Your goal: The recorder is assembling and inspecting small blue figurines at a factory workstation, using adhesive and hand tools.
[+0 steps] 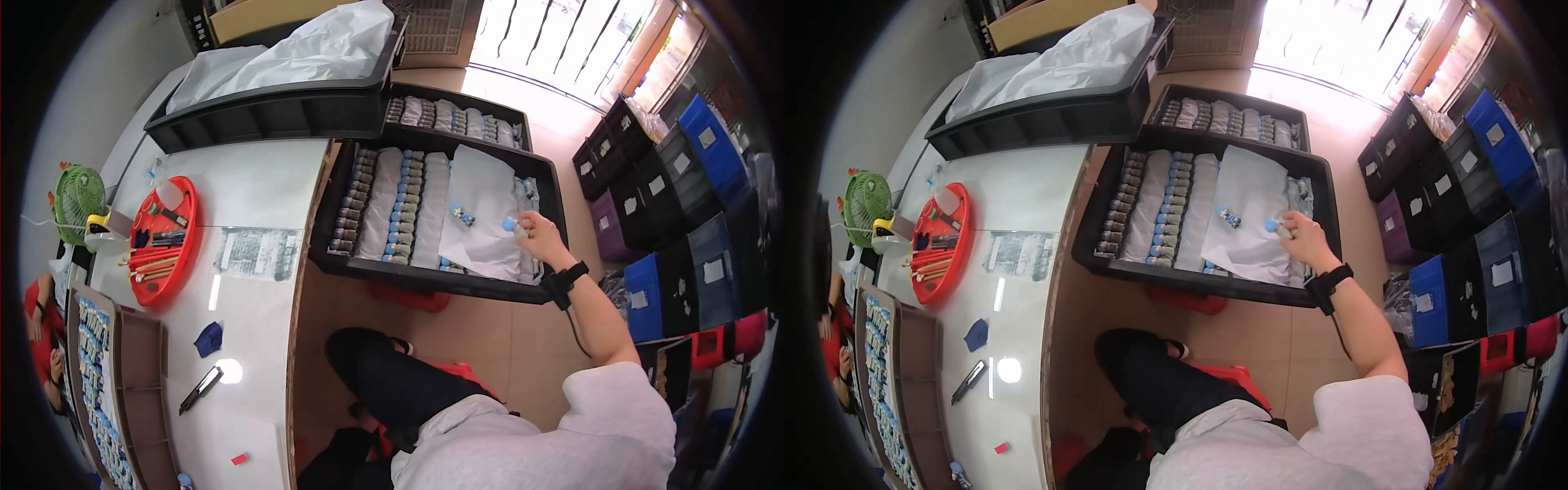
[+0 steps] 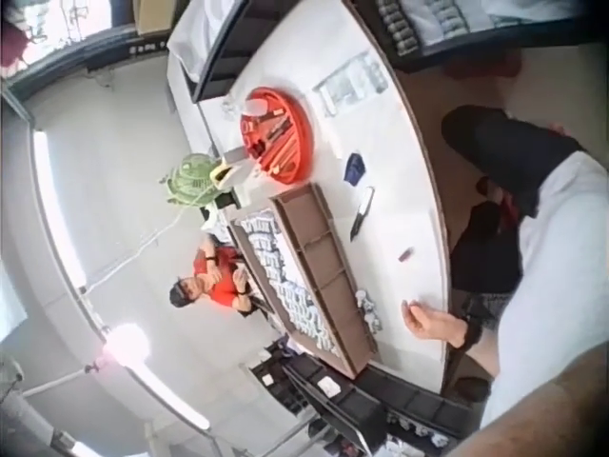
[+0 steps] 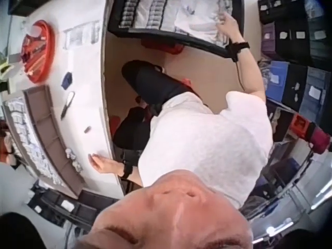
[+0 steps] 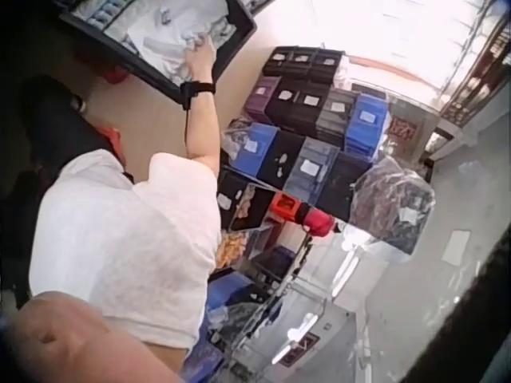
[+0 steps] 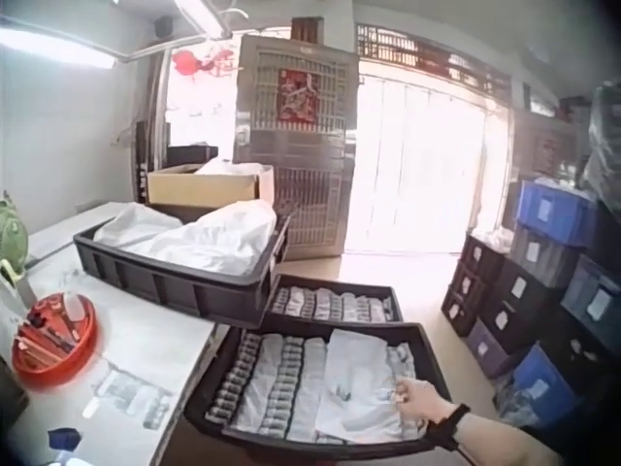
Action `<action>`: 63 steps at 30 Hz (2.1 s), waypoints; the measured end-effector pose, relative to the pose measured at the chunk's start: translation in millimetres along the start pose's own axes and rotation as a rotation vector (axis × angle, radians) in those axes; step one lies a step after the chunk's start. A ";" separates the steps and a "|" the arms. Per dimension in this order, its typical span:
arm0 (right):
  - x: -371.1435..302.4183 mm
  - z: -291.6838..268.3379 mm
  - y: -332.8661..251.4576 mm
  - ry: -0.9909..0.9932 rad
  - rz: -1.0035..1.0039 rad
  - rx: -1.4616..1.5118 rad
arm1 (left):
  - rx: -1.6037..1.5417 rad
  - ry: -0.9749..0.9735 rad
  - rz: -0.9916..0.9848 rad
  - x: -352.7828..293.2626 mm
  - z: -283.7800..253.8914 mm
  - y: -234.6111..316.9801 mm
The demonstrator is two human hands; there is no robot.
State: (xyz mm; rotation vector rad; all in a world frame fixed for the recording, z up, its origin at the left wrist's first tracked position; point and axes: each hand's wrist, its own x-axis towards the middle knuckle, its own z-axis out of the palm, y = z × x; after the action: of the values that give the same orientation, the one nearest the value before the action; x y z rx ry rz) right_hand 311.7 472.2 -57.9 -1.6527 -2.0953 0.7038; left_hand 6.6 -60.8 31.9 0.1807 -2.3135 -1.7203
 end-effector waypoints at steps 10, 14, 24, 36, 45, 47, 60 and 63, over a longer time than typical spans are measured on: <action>16.5 21.8 117.1 -0.775 0.039 -0.506 | 0.376 -0.092 0.275 -1.5 6.0 4.0; 20.2 26.9 119.4 -0.942 0.098 -0.476 | 0.205 -0.041 0.129 -3.1 9.0 4.1; 14.1 37.1 121.8 -0.900 0.011 -0.500 | 0.266 -0.047 0.126 -7.2 10.8 11.6; 13.0 0.8 89.2 -0.837 0.180 -0.425 | -0.020 -0.062 0.051 -1.7 10.9 1.5; 45.3 56.4 -19.7 0.027 -0.240 0.208 | -0.414 0.074 -0.084 12.7 -33.1 48.9; 14.4 56.3 -77.7 -0.179 -0.270 0.322 | -0.417 -0.218 -0.084 6.5 -5.4 85.7; -299.4 162.3 -376.6 -1.266 -1.105 0.936 | -0.642 -0.797 0.215 -63.6 -48.3 193.1; -333.4 176.1 -394.7 -1.286 -1.230 0.974 | -0.510 -0.738 0.315 -60.7 -56.9 183.1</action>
State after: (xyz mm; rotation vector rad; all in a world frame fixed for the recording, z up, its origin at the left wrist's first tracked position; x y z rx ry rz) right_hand -19.5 49.5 40.0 0.8595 -2.0981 1.9735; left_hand 89.7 -44.5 214.3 -1.0043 -2.0186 -2.3716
